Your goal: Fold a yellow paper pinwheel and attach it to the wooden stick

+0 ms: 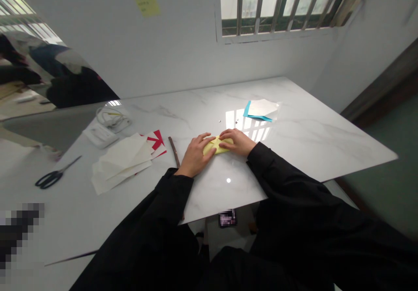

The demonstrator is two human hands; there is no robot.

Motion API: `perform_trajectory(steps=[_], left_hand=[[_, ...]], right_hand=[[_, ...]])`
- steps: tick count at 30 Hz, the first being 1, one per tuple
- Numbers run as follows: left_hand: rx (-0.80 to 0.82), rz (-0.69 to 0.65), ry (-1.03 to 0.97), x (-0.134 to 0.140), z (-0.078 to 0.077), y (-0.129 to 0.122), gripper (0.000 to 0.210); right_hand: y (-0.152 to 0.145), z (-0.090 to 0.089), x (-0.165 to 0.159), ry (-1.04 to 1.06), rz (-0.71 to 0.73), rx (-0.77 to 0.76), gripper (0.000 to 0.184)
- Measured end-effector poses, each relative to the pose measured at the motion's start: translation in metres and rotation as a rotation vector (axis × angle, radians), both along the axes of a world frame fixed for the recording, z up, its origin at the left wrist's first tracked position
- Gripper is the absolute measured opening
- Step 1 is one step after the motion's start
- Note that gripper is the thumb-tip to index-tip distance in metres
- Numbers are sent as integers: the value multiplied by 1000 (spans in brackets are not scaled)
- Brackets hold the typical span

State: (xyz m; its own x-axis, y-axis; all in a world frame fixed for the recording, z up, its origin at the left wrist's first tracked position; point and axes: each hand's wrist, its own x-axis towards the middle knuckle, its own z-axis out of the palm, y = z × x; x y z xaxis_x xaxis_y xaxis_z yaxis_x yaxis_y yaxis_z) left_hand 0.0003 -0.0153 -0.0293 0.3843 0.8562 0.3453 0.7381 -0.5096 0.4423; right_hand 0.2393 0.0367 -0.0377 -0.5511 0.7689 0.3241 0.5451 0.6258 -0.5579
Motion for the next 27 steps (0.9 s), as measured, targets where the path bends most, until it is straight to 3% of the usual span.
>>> perform_trajectory(steps=[8,17,27], left_hand=[[-19,-10,67,-2,-3,2,36],[-18,-2,79,-1,0,-1,36],[-38,-11,97,-2,2,-5,44]], right_hand=[[-1,-1,0,25,11,12,20],[-2,9,15,47,24,-169,53],[0,8,13,13,65,-103,57]])
